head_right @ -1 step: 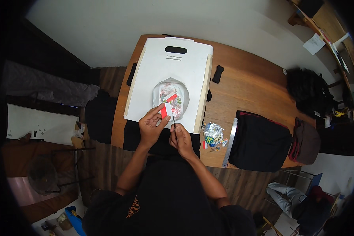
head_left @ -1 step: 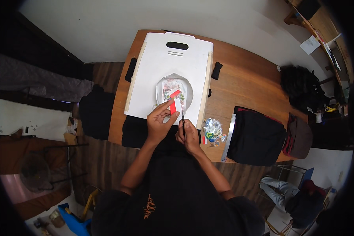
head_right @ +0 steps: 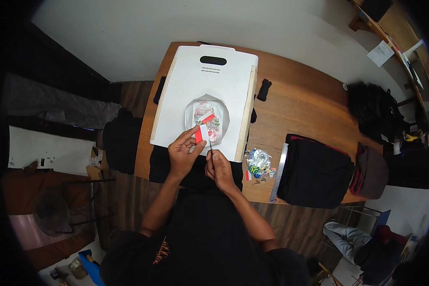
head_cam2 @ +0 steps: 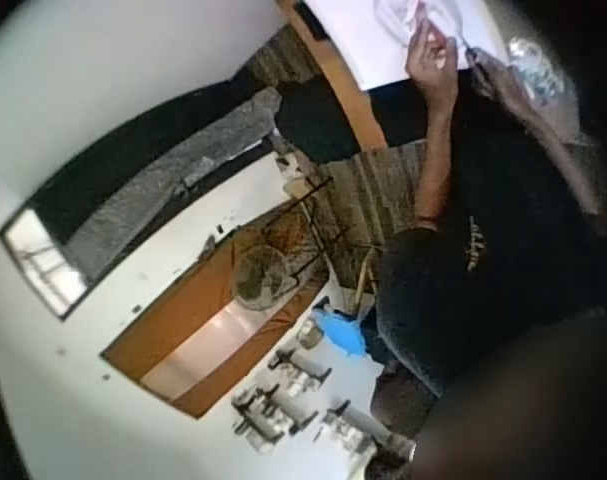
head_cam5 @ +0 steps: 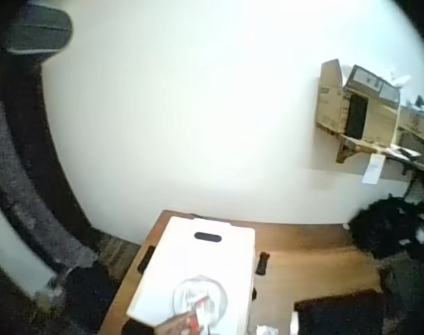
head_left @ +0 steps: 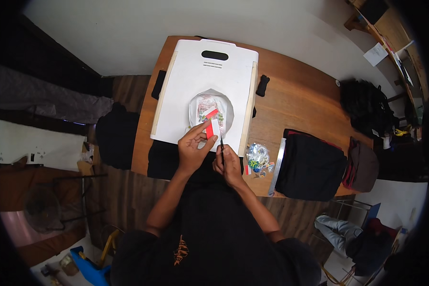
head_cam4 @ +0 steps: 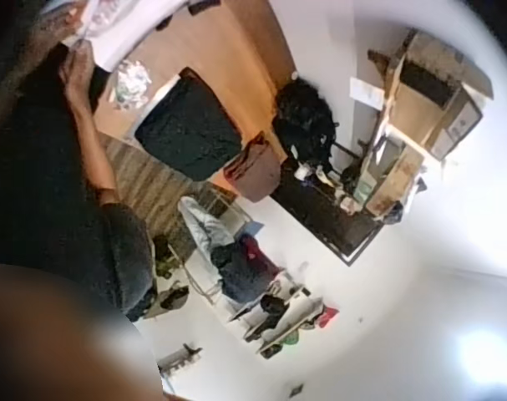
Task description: Cutting clothing labels from a sheet with scissors.
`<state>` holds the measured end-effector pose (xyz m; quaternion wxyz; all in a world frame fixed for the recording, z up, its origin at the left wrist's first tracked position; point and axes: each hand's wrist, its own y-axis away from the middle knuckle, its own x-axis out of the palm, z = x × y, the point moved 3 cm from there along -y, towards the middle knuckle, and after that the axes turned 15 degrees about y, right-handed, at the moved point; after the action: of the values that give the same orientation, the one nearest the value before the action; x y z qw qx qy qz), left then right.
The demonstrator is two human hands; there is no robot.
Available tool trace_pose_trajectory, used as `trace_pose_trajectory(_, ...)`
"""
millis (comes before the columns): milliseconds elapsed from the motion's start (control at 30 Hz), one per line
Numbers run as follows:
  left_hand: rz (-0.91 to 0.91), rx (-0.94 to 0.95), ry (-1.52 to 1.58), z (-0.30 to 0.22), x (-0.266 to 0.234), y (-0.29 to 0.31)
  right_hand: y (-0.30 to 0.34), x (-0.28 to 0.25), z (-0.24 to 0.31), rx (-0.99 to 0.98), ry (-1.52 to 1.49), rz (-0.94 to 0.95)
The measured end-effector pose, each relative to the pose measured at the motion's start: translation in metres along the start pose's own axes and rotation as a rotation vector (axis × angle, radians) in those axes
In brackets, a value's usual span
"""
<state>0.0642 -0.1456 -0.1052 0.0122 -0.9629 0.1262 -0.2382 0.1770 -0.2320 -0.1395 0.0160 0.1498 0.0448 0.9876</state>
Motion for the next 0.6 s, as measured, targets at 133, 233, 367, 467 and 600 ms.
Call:
trace_pose_trajectory(133,-0.004,0.01,-0.002,-0.0003,0.0002,0.0002,0.0001,0.0011,-0.0014,0.022,-0.008,-0.013)
trace_pose_trajectory(233,0.004,0.009,-0.003,-0.0012,0.0005,0.0002,0.0007,-0.0003,-0.002,0.029,-0.013,-0.015)
trace_pose_trajectory(367,-0.001,-0.001,-0.005,-0.0009,0.0,0.0003,0.0014,-0.0002,-0.0007,0.036,-0.015,0.006)
trace_pose_trajectory(467,0.001,0.003,-0.009,-0.0012,0.0002,0.0006,0.0016,0.0005,-0.0001,0.029,-0.006,0.01)
trace_pose_trajectory(600,0.006,0.014,-0.009,-0.0028,0.001,-0.0002,0.0016,0.0007,-0.0002,0.023,-0.005,-0.018)
